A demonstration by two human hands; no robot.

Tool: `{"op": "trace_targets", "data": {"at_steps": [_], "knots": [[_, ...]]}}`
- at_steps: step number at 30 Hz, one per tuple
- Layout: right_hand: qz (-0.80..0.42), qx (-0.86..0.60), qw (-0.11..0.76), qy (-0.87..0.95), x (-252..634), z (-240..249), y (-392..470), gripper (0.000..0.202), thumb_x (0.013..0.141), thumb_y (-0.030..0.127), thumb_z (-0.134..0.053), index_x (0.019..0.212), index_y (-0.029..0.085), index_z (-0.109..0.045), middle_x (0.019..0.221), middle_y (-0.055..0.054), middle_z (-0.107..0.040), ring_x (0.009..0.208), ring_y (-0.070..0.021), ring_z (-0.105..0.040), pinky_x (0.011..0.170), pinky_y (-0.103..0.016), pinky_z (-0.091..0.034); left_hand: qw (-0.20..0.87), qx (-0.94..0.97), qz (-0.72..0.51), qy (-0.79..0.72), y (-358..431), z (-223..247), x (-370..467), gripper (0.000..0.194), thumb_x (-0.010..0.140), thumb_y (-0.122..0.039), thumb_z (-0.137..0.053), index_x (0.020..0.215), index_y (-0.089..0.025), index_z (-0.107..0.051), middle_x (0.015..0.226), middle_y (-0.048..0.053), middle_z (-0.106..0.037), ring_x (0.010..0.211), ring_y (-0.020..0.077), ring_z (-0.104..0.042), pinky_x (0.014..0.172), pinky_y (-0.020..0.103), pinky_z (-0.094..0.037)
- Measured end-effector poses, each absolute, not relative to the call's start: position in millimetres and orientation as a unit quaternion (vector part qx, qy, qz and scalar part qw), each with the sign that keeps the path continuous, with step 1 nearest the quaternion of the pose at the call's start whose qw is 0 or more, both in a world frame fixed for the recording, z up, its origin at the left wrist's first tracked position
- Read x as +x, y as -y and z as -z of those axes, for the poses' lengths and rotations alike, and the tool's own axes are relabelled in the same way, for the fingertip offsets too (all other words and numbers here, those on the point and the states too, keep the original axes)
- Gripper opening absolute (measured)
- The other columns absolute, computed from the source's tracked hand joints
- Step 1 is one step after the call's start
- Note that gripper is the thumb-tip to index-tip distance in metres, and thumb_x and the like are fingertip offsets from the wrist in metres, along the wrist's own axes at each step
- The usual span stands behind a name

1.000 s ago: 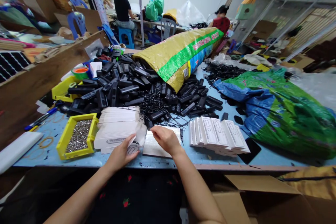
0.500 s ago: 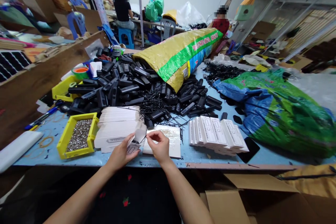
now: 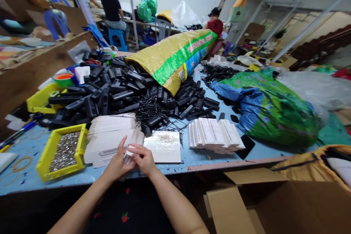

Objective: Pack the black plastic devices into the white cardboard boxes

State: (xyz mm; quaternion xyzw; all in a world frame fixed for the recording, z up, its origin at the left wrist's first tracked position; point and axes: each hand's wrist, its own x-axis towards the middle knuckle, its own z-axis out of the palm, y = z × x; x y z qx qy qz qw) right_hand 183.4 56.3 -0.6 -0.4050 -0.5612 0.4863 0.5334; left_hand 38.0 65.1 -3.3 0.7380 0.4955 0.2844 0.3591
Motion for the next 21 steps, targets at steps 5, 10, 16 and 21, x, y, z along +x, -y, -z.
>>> {"op": "trace_targets", "data": {"at_steps": [5,10,16,21], "knots": [[-0.435,-0.406,0.548,0.588,186,-7,-57,0.027,0.084,0.039,-0.057,0.102,0.023,-0.07,0.11,-0.004,-0.067,0.104,-0.0195,-0.063,0.096,-0.036,-0.048,0.332,0.744,-0.268,-0.514,-67,2,40,0.097,0.071,-0.03,-0.06,0.146,-0.016,-0.001,0.093,0.007,-0.068,0.072,0.0227,-0.068,0.067,0.033,-0.053],[-0.398,-0.44,0.538,0.599,191,-7,-52,0.029,0.088,0.037,-0.051,0.106,0.022,-0.068,0.104,-0.002,-0.069,0.094,-0.0176,-0.066,0.087,-0.032,-0.053,0.329,0.762,-0.256,-0.495,-67,5,39,0.096,0.071,-0.033,-0.061,0.146,-0.018,-0.003,0.099,0.008,-0.068,0.078,0.023,-0.069,0.07,0.032,-0.053],[-0.348,-0.42,0.495,0.676,202,-13,-45,0.033,0.087,0.035,-0.052,0.116,0.023,-0.063,0.123,-0.002,-0.06,0.114,-0.0167,-0.057,0.101,-0.032,-0.045,0.338,0.766,-0.257,-0.482,-68,3,44,0.091,0.076,-0.035,-0.058,0.146,-0.017,-0.004,0.106,0.01,-0.066,0.087,0.0247,-0.068,0.078,0.036,-0.052],[-0.302,-0.44,0.49,0.69,209,-10,-45,0.032,0.087,0.029,-0.052,0.117,0.024,-0.061,0.121,-0.003,-0.061,0.115,-0.0173,-0.056,0.103,-0.036,-0.043,0.331,0.763,-0.235,-0.503,-70,0,45,0.087,0.075,-0.032,-0.058,0.146,-0.02,-0.009,0.122,0.014,-0.058,0.092,0.0267,-0.066,0.081,0.038,-0.051]]}}
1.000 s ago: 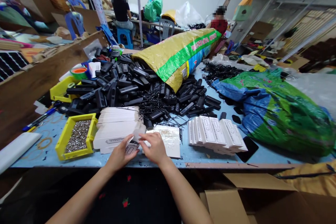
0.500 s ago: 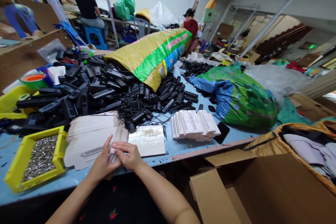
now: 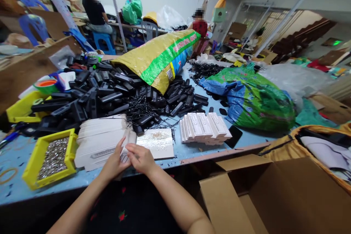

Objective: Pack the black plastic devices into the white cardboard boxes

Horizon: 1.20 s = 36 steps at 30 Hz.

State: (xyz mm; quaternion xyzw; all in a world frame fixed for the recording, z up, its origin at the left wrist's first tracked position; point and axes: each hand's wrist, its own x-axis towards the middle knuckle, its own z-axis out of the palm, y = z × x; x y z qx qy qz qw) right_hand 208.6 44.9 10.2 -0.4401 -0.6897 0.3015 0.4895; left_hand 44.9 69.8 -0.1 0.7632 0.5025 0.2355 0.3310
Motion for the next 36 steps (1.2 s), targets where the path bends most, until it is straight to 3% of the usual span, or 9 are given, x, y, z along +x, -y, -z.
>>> {"op": "trace_targets", "data": {"at_steps": [4,8,11,15,20,24,29,33,36], "knots": [[-0.297,-0.424,0.468,0.716,203,-1,-33,0.049,0.081,0.032,-0.06,0.129,0.023,-0.051,0.135,-0.007,-0.049,0.127,-0.0206,-0.044,0.107,-0.04,-0.036,0.336,0.742,-0.287,-0.503,-66,-1,50,0.086,0.074,-0.038,-0.06,0.144,-0.019,-0.014,0.141,0.017,-0.039,0.115,0.0303,-0.054,0.094,0.044,-0.045],[-0.322,-0.489,0.422,0.692,196,1,-17,0.108,0.062,0.029,-0.075,0.147,0.021,-0.01,0.15,-0.014,-0.023,0.137,-0.0261,-0.027,0.107,-0.043,-0.035,0.42,0.638,-0.355,-0.539,-53,-6,57,0.07,0.088,-0.046,-0.043,0.143,-0.016,-0.012,0.14,0.019,-0.038,0.123,0.0269,-0.048,0.1,0.045,-0.041],[-0.267,-0.532,0.399,0.697,231,-20,-20,0.095,0.067,0.021,-0.064,0.147,0.022,-0.012,0.148,-0.012,-0.027,0.136,-0.0234,-0.029,0.11,-0.041,-0.032,0.439,0.639,-0.391,-0.497,-53,-16,30,0.063,0.091,-0.044,-0.037,0.143,-0.021,-0.009,0.134,0.015,-0.044,0.115,0.023,-0.053,0.094,0.043,-0.047],[-0.094,-0.738,0.29,0.601,334,-61,-44,0.083,0.066,0.027,-0.062,0.14,0.009,-0.03,0.152,-0.016,-0.013,0.14,-0.0328,-0.013,0.113,-0.052,-0.016,0.193,0.602,-0.475,-0.612,-84,-33,-59,0.059,0.08,-0.047,-0.052,0.128,-0.02,-0.031,0.121,0.011,-0.05,0.106,0.025,-0.054,0.088,0.046,-0.05],[0.018,-0.865,0.103,0.492,398,-73,-59,0.069,0.076,0.028,-0.051,0.137,-0.001,-0.035,0.146,-0.025,-0.023,0.137,-0.038,-0.017,0.108,-0.061,-0.01,0.087,0.662,-0.171,-0.724,-113,-17,-150,0.027,0.081,-0.036,-0.04,0.098,-0.017,-0.051,0.097,0.006,-0.06,0.095,0.0259,-0.058,0.091,0.046,-0.046],[0.059,-0.783,0.192,0.588,350,-61,-84,0.053,0.077,0.015,-0.047,0.13,0.009,-0.048,0.137,-0.019,-0.039,0.128,-0.0317,-0.034,0.106,-0.053,-0.024,0.066,0.729,-0.005,-0.681,-112,-3,-155,0.034,0.082,-0.023,-0.031,0.095,-0.007,-0.058,0.099,0.018,-0.062,0.094,0.0292,-0.059,0.088,0.039,-0.043],[-0.002,-0.591,0.287,0.754,271,-30,-150,0.041,0.076,0.002,-0.046,0.107,0.022,-0.065,0.117,-0.011,-0.054,0.114,-0.0226,-0.045,0.099,-0.039,-0.035,0.101,0.703,-0.012,-0.704,-108,-25,-141,0.032,0.083,-0.032,-0.035,0.083,-0.016,-0.063,0.092,0.009,-0.066,0.089,0.0246,-0.061,0.079,0.031,-0.045],[-0.036,-0.569,0.353,0.741,265,-14,-169,0.026,0.079,0.012,-0.055,0.102,0.02,-0.065,0.12,-0.011,-0.053,0.118,-0.0247,-0.043,0.102,-0.043,-0.033,0.106,0.696,-0.094,-0.704,-101,-32,-146,0.033,0.079,-0.042,-0.041,0.076,-0.019,-0.065,0.09,0.007,-0.068,0.086,0.0247,-0.061,0.078,0.032,-0.045],[-0.204,-0.52,0.564,0.608,281,-11,-156,0.031,0.082,0.033,-0.055,0.111,0.021,-0.054,0.119,-0.01,-0.055,0.115,-0.0217,-0.049,0.101,-0.043,-0.037,0.119,0.663,-0.186,-0.716,-93,-29,-148,0.034,0.074,-0.046,-0.046,0.077,-0.019,-0.067,0.092,0.009,-0.069,0.09,0.0275,-0.061,0.082,0.035,-0.045]]}}
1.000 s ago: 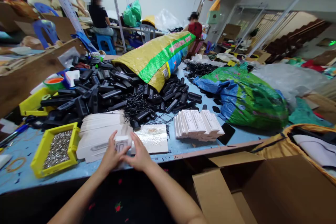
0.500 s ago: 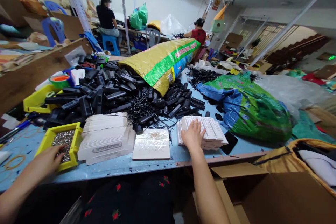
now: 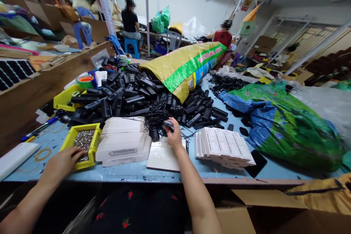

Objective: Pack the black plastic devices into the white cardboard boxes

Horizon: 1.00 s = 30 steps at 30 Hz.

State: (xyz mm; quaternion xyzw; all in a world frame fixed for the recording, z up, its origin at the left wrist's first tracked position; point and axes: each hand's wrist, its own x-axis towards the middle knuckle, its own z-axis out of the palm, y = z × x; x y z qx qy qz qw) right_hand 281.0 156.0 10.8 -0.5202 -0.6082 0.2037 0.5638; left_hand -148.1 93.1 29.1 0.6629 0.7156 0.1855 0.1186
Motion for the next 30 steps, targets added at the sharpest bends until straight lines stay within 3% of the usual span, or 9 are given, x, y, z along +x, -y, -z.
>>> {"op": "trace_targets", "data": {"at_steps": [2,4,6,8,10,12,18,23,30], "knots": [[-0.341,-0.493,0.686,0.412,291,-11,-143,0.041,0.083,0.048,-0.05,0.116,0.023,-0.045,0.112,-0.007,-0.058,0.105,-0.0207,-0.057,0.091,-0.044,-0.045,0.155,0.598,-0.284,-0.733,-89,-27,-137,0.035,0.072,-0.049,-0.051,0.083,-0.021,-0.069,0.098,0.007,-0.069,0.096,0.028,-0.06,0.087,0.037,-0.044],[-0.422,-0.486,0.723,0.251,295,-12,-127,0.048,0.077,0.054,-0.054,0.114,0.025,-0.042,0.101,-0.004,-0.06,0.091,-0.0211,-0.063,0.078,-0.043,-0.051,0.264,0.487,-0.409,-0.725,-84,-27,-113,0.038,0.066,-0.051,-0.061,0.089,-0.021,-0.068,0.094,0.005,-0.07,0.093,0.025,-0.062,0.086,0.036,-0.046],[-0.447,-0.509,0.695,0.243,294,-14,-111,0.051,0.068,0.047,-0.067,0.109,0.024,-0.048,0.096,-0.002,-0.061,0.085,-0.0207,-0.063,0.075,-0.04,-0.052,0.434,0.349,-0.515,-0.652,-77,-28,-75,0.045,0.056,-0.05,-0.072,0.088,-0.019,-0.067,0.081,0.003,-0.069,0.079,0.0194,-0.064,0.079,0.031,-0.05],[-0.453,-0.532,0.618,0.36,287,-18,-93,0.049,0.06,0.034,-0.076,0.102,0.021,-0.057,0.097,-0.002,-0.062,0.09,-0.0202,-0.061,0.081,-0.037,-0.05,0.583,0.259,-0.522,-0.566,-67,-29,-33,0.048,0.047,-0.042,-0.082,0.085,-0.016,-0.066,0.077,0.003,-0.069,0.072,0.0142,-0.063,0.076,0.025,-0.05],[-0.463,-0.536,0.535,0.461,279,-23,-78,0.044,0.057,0.028,-0.079,0.097,0.019,-0.062,0.096,-0.003,-0.063,0.091,-0.0191,-0.059,0.084,-0.033,-0.048,0.659,0.219,-0.503,-0.515,-59,-29,4,0.048,0.047,-0.037,-0.085,0.085,-0.014,-0.067,0.078,0.004,-0.069,0.071,0.011,-0.063,0.074,0.021,-0.05],[-0.478,-0.523,0.526,0.47,268,-31,-67,0.038,0.059,0.028,-0.078,0.092,0.017,-0.062,0.089,-0.003,-0.063,0.083,-0.0173,-0.059,0.08,-0.032,-0.048,0.69,0.218,-0.492,-0.484,-52,-29,30,0.045,0.05,-0.035,-0.085,0.086,-0.013,-0.068,0.078,0.005,-0.07,0.07,0.0101,-0.063,0.073,0.02,-0.05],[-0.524,-0.344,0.707,0.329,225,-57,-54,0.025,0.079,0.031,-0.06,0.098,0.023,-0.046,0.078,0.002,-0.058,0.07,-0.0148,-0.059,0.07,-0.033,-0.049,0.676,0.375,-0.447,-0.45,-39,-28,57,0.033,0.068,-0.039,-0.074,0.088,-0.013,-0.067,0.076,0.006,-0.07,0.072,0.012,-0.063,0.073,0.022,-0.05],[-0.499,-0.323,0.774,0.217,203,-64,-57,0.018,0.077,0.031,-0.057,0.089,0.022,-0.046,0.065,0.006,-0.048,0.058,-0.0105,-0.052,0.064,-0.03,-0.046,0.701,0.304,-0.462,-0.451,-36,-25,70,0.035,0.064,-0.037,-0.078,0.085,-0.012,-0.064,0.081,0.006,-0.07,0.075,0.0143,-0.065,0.075,0.024,-0.052],[-0.486,-0.325,0.804,0.107,198,-57,-61,0.024,0.071,0.032,-0.057,0.088,0.022,-0.043,0.063,0.006,-0.043,0.055,-0.0095,-0.047,0.06,-0.027,-0.043,0.731,0.187,-0.482,-0.445,-33,-26,85,0.04,0.055,-0.027,-0.084,0.084,-0.012,-0.061,0.074,0.0,-0.064,0.065,0.0074,-0.062,0.068,0.017,-0.05]]}}
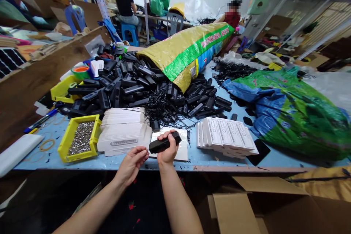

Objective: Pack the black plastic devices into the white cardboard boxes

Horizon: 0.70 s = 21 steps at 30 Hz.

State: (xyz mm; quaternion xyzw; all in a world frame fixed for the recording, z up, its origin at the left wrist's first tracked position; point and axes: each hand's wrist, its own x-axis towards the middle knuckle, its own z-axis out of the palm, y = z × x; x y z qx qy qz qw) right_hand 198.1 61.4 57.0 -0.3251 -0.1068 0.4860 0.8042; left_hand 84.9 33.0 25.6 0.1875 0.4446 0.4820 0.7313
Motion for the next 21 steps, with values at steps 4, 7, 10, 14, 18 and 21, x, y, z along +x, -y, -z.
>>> {"op": "trace_targets", "data": {"at_steps": [4,7,10,14,18,21], "knots": [[-0.484,-0.33,0.804,0.104,197,-55,-62,0.023,0.071,0.032,-0.055,0.087,0.022,-0.041,0.064,0.006,-0.04,0.054,-0.0092,-0.045,0.059,-0.026,-0.043,0.737,0.169,-0.507,-0.413,-30,-31,90,0.043,0.058,-0.02,-0.082,0.088,-0.017,-0.052,0.073,-0.004,-0.061,0.066,0.0065,-0.06,0.07,0.018,-0.05],[-0.473,-0.353,0.799,0.115,198,-53,-62,0.022,0.073,0.035,-0.05,0.087,0.023,-0.039,0.064,0.006,-0.037,0.054,-0.0092,-0.043,0.059,-0.026,-0.043,0.729,0.19,-0.518,-0.404,-28,-32,94,0.044,0.059,-0.021,-0.081,0.085,-0.019,-0.046,0.07,-0.006,-0.059,0.064,0.006,-0.059,0.068,0.017,-0.048],[-0.467,-0.372,0.791,0.135,197,-48,-62,0.02,0.075,0.036,-0.048,0.087,0.023,-0.038,0.065,0.006,-0.036,0.053,-0.0089,-0.042,0.058,-0.026,-0.043,0.704,0.234,-0.527,-0.416,-25,-26,97,0.041,0.061,-0.025,-0.079,0.082,-0.019,-0.045,0.07,-0.006,-0.058,0.064,0.0067,-0.058,0.068,0.018,-0.047],[-0.496,-0.367,0.773,0.146,192,-43,-61,0.02,0.074,0.033,-0.053,0.084,0.022,-0.04,0.062,0.006,-0.04,0.052,-0.008,-0.044,0.057,-0.025,-0.043,0.638,0.334,-0.513,-0.467,-21,-9,92,0.033,0.067,-0.03,-0.074,0.082,-0.018,-0.047,0.073,-0.002,-0.059,0.069,0.0113,-0.06,0.071,0.024,-0.048],[-0.457,-0.374,0.763,0.262,204,-36,-54,0.013,0.077,0.029,-0.055,0.081,0.021,-0.047,0.059,0.005,-0.046,0.052,-0.0101,-0.047,0.057,-0.027,-0.044,0.452,0.575,-0.44,-0.521,-29,6,54,0.029,0.076,-0.031,-0.064,0.101,-0.019,-0.053,0.104,0.01,-0.062,0.1,0.0224,-0.059,0.091,0.038,-0.044],[-0.367,-0.413,0.706,0.443,225,-23,-54,0.014,0.07,0.027,-0.064,0.072,0.019,-0.053,0.062,0.001,-0.055,0.058,-0.0134,-0.054,0.06,-0.029,-0.045,0.197,0.738,-0.325,-0.558,-45,15,9,0.041,0.076,-0.026,-0.062,0.115,-0.019,-0.054,0.127,0.014,-0.051,0.123,0.0312,-0.042,0.104,0.049,-0.029]]}}
